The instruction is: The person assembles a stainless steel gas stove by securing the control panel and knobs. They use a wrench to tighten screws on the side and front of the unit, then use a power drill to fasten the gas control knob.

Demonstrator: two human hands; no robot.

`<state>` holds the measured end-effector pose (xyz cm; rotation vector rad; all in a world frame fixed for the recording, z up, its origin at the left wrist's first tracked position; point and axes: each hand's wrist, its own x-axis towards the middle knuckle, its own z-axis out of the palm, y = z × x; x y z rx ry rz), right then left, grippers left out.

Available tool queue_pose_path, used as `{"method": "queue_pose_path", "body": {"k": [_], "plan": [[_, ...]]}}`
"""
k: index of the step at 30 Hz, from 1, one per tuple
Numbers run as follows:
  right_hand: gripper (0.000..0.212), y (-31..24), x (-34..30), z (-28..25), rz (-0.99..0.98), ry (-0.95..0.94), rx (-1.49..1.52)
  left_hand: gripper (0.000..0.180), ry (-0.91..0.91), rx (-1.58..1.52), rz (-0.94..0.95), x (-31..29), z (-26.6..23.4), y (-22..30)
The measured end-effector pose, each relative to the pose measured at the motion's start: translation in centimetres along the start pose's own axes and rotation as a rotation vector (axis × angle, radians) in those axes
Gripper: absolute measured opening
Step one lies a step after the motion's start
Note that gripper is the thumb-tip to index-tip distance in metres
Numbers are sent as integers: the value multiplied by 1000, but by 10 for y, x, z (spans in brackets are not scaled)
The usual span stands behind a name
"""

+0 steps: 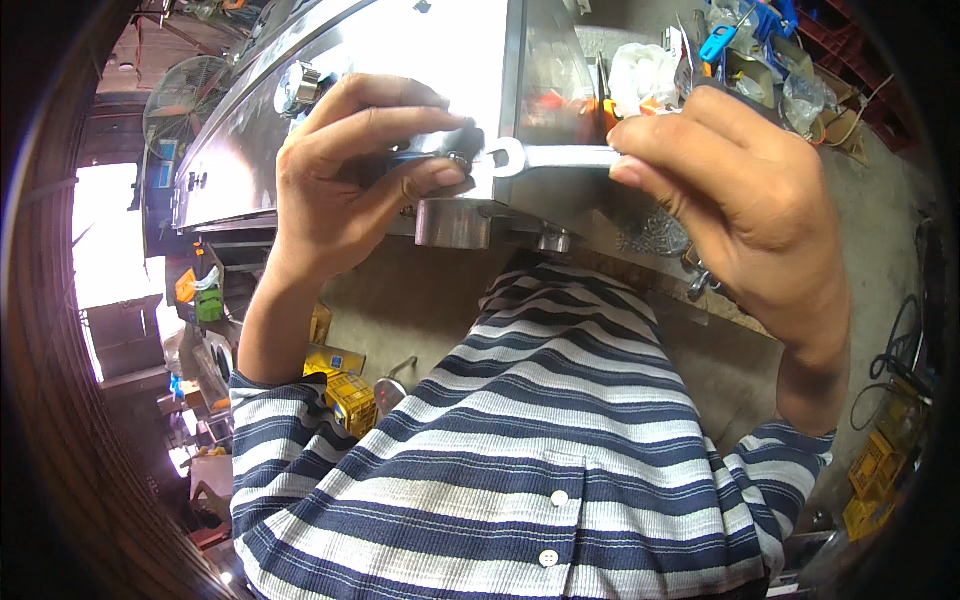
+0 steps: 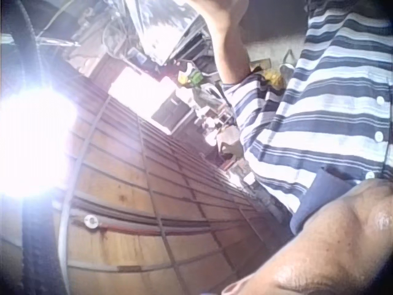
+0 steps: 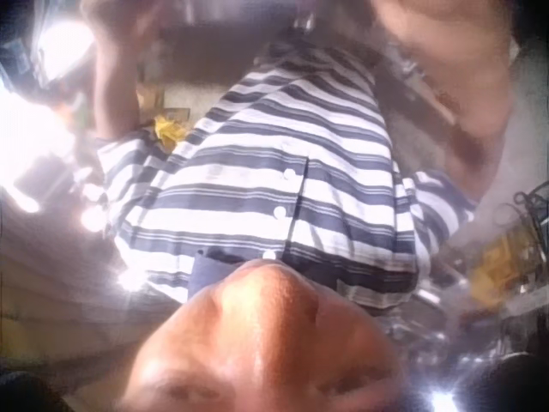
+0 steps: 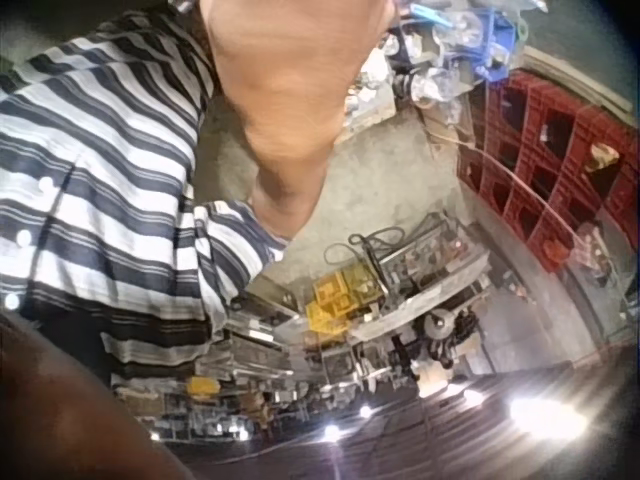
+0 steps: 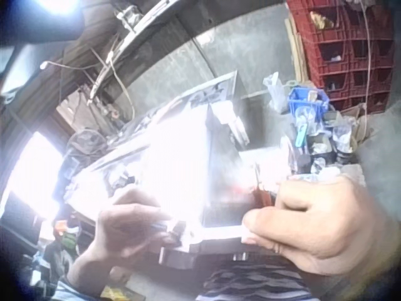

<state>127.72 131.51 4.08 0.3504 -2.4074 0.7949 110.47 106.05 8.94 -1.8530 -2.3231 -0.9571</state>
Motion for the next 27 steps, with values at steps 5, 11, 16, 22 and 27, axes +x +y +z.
{"method": "queue_pose_path", "body": {"k": [5,11,16,22,27], "plan": [[15,-13,10,4,-6,-23,-103,24,14,-214,-37,-2,6,-14],[23,-54,6,-6,71,-113,-285,18,-2,-53,102,1,2,-7],[32,-81,-8,17,205,-99,-460,30,-66,33,203,7,5,-17],[38,-92,-33,35,342,5,-606,31,-61,80,298,23,27,2],[41,-87,-66,32,268,9,-552,36,-165,139,435,47,52,17]]}}
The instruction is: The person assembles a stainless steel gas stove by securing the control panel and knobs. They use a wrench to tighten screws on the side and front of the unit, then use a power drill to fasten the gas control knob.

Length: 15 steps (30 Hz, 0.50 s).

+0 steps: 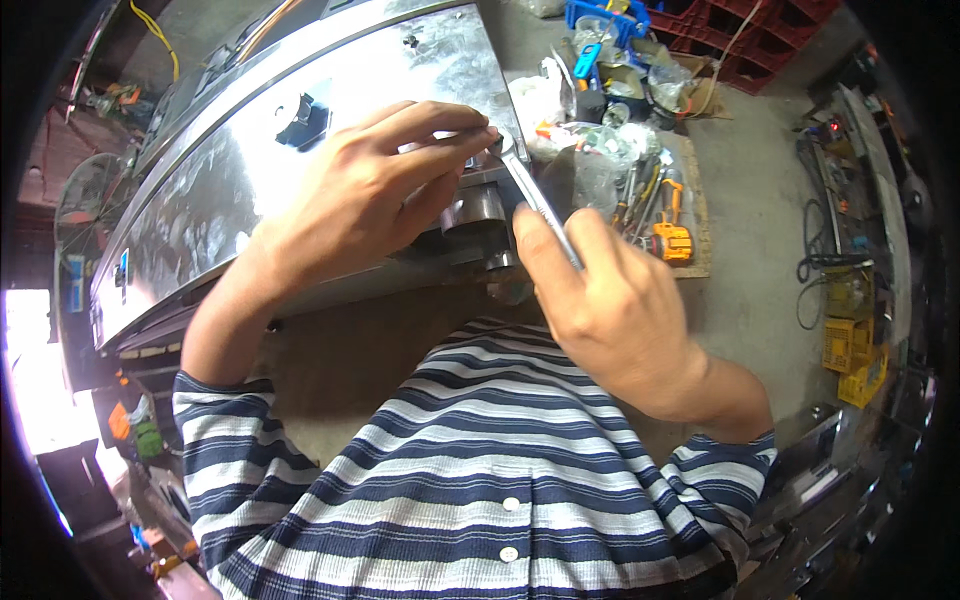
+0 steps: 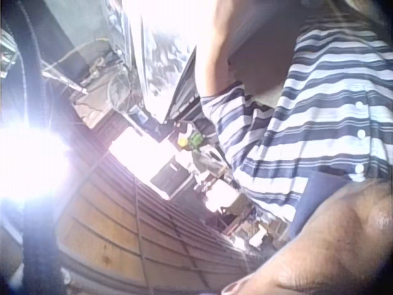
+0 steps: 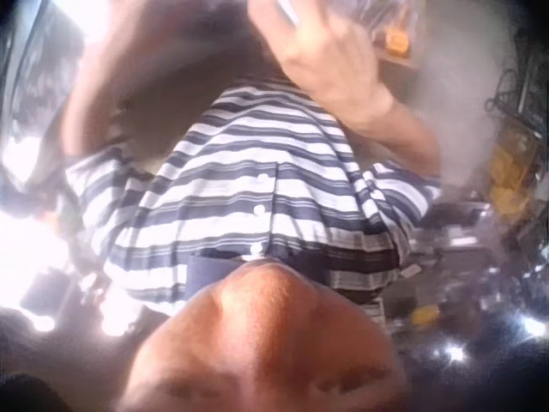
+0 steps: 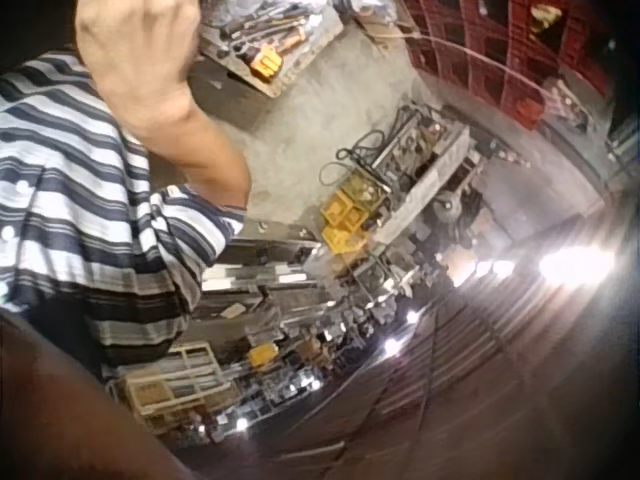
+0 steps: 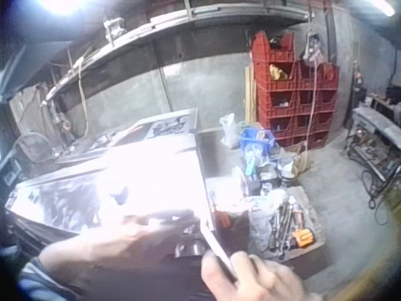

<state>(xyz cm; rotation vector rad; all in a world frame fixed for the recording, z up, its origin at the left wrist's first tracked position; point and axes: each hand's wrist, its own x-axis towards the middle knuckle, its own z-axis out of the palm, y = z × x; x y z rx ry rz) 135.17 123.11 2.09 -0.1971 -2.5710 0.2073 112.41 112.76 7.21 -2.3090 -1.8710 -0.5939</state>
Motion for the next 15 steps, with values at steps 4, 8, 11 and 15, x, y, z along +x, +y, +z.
{"method": "queue_pose_path", "body": {"k": [4,8,11,15], "plan": [[34,15,-13,-5,-89,-47,28,37,-120,14,193,38,3,-7],[28,28,1,-9,-323,-88,-93,37,-186,125,343,65,11,-19],[26,31,22,-14,-431,-290,-155,31,-271,164,333,85,7,-14],[15,31,78,0,-592,-411,-57,27,-796,162,108,137,-8,-9]]}}
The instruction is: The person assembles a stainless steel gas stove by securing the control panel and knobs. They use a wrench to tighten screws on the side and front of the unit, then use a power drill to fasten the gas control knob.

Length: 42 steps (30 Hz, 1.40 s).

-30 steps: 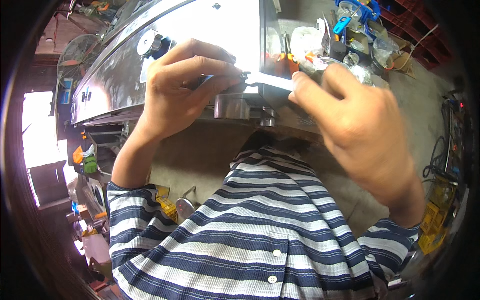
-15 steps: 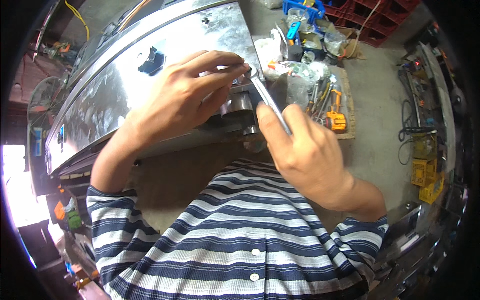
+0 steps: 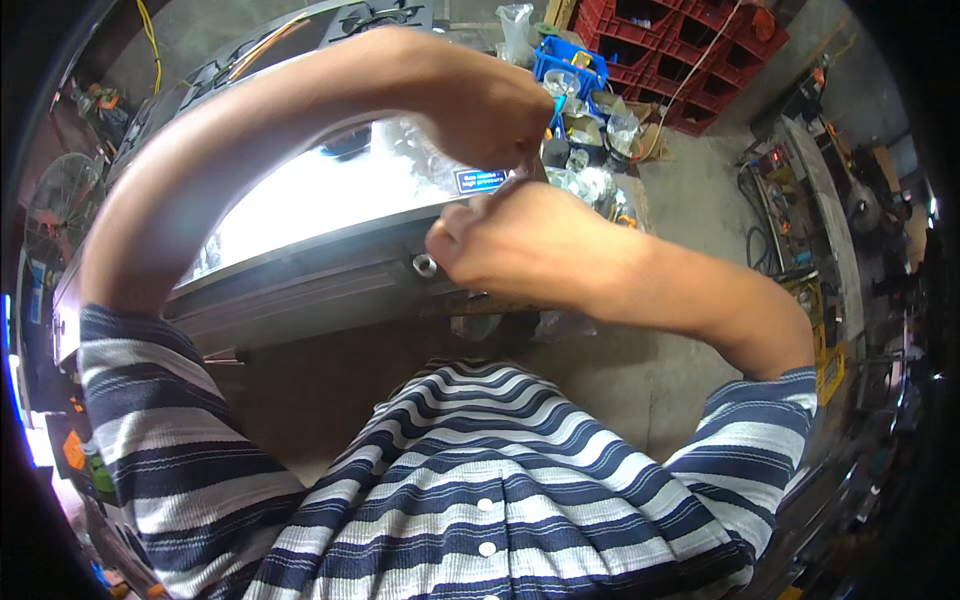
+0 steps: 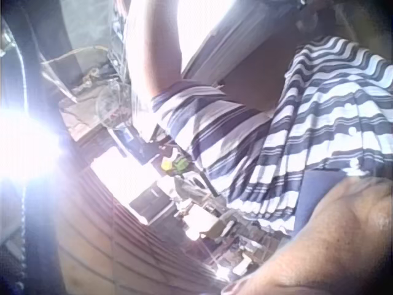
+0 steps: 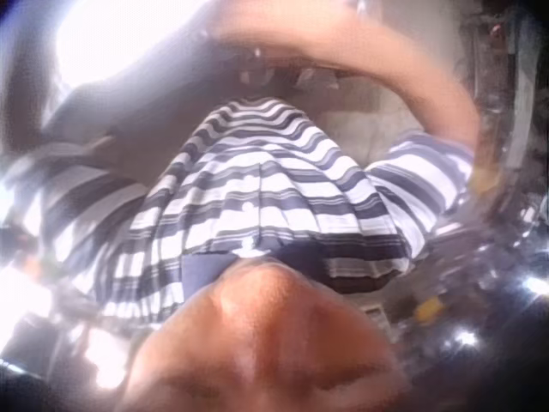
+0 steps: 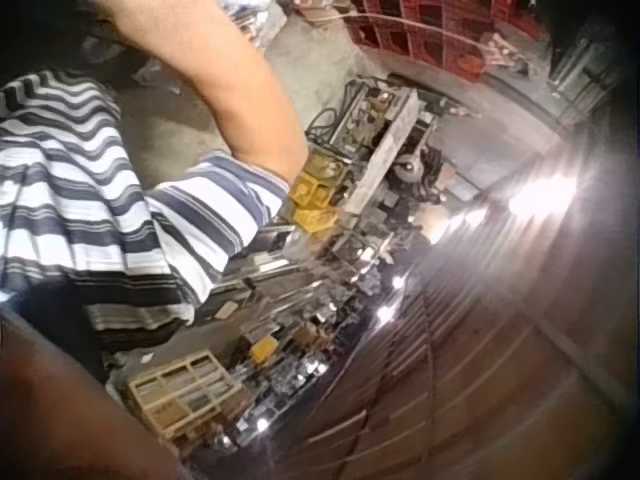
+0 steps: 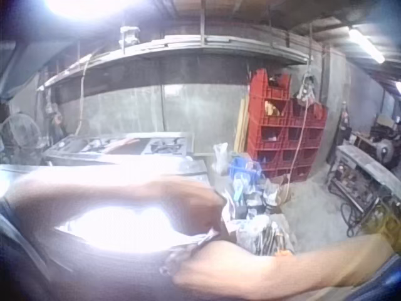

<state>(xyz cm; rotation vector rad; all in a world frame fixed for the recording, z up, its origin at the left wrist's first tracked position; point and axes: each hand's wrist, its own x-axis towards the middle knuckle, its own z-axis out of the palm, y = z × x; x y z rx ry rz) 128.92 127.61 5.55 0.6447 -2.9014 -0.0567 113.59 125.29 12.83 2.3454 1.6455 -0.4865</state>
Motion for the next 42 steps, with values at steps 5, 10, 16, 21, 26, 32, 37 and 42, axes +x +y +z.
{"method": "queue_pose_path", "body": {"k": [5,10,16,21,26,32,37,42], "plan": [[7,18,37,3,75,36,31,48,-556,4,-210,48,-41,-9],[14,59,61,10,-178,-25,318,43,-479,36,-199,58,-38,-27],[28,63,80,-2,-56,-93,448,38,2,41,-228,22,-58,3],[30,86,74,7,-48,-76,562,21,1082,187,-9,-23,14,53],[30,89,100,12,-226,-93,592,31,984,211,-608,-38,125,117],[48,101,100,18,-278,30,696,39,1016,67,-740,-9,136,112],[52,121,104,23,-241,85,604,46,1056,35,-757,-6,131,109],[45,155,98,21,-17,343,418,45,935,38,-681,-39,122,99]]}}
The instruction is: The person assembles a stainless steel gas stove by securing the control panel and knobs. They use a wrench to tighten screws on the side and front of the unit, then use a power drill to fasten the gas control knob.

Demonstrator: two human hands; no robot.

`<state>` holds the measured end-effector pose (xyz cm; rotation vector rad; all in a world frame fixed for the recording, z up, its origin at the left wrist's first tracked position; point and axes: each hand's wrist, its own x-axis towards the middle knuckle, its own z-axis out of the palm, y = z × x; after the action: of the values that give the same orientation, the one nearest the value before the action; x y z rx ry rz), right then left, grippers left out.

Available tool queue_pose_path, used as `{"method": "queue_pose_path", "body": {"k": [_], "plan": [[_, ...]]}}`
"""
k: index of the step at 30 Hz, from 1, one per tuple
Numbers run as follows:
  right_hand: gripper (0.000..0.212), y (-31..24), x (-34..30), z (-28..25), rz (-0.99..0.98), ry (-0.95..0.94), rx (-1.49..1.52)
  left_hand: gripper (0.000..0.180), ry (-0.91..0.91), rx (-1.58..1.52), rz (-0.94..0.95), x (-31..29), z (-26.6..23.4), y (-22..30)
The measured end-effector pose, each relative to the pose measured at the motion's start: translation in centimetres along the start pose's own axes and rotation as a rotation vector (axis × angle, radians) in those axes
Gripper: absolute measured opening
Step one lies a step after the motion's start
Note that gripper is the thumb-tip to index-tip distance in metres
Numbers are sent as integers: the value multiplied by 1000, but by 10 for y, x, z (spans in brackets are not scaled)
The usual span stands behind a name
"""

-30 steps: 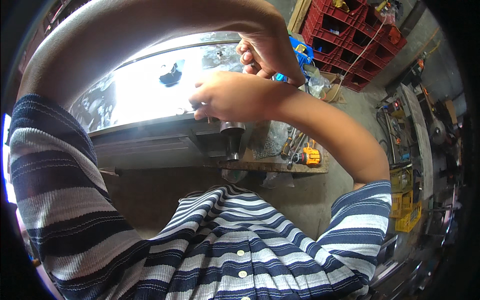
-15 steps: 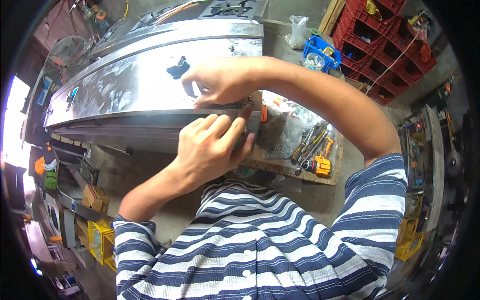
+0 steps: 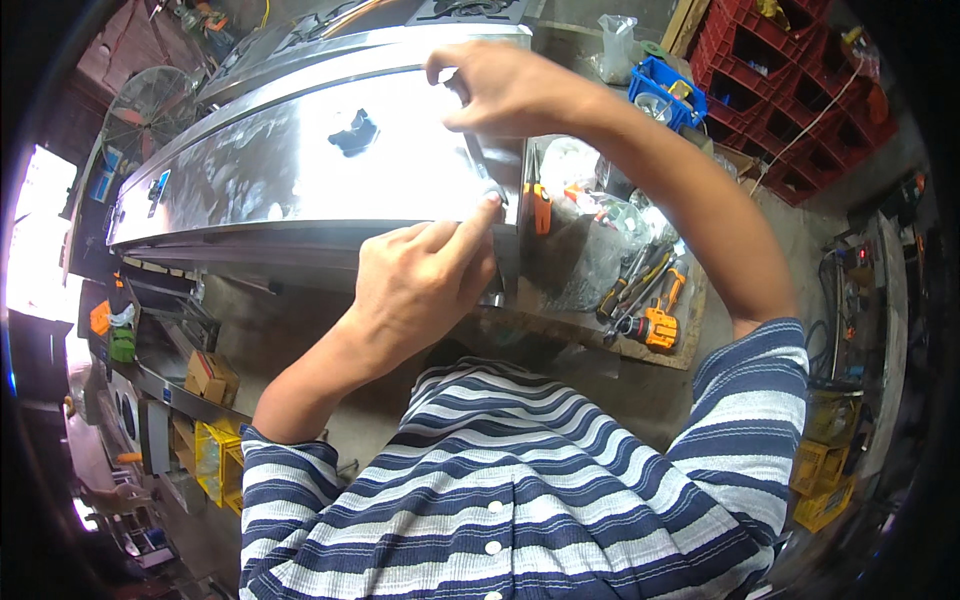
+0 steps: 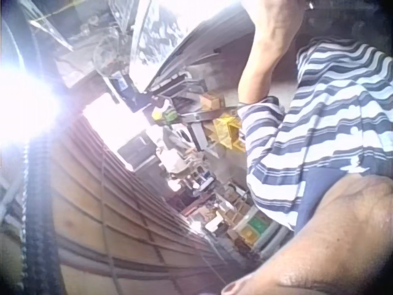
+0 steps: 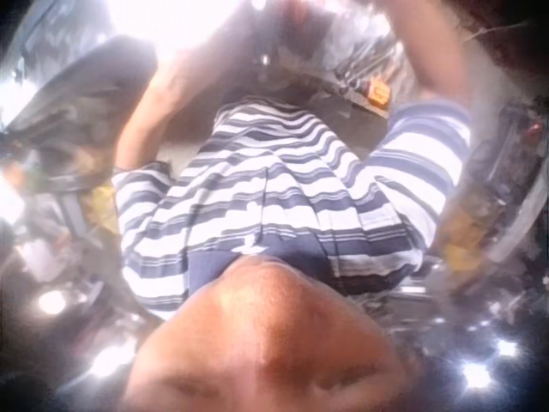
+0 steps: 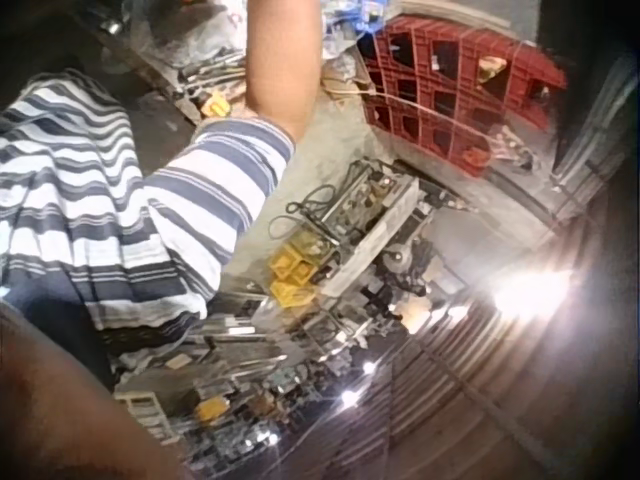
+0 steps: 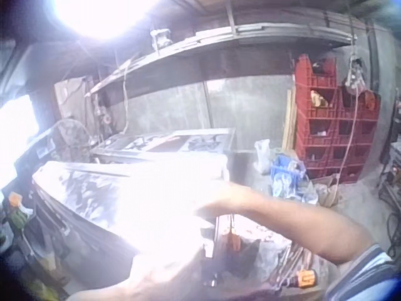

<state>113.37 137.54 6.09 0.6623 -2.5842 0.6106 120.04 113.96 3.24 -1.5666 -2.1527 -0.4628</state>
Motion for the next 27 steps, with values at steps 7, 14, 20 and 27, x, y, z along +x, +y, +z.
{"method": "queue_pose_path", "body": {"k": [7,14,20,27], "plan": [[50,12,-84,-11,445,215,186,39,-207,-167,-41,13,-18,-13],[31,-39,-167,12,698,623,382,26,-302,-309,158,46,-28,-39],[19,-127,-190,66,706,1123,145,26,-487,-391,275,77,-26,-62],[22,-208,-158,115,601,1018,-492,27,-640,-467,341,90,-22,-85]]}}
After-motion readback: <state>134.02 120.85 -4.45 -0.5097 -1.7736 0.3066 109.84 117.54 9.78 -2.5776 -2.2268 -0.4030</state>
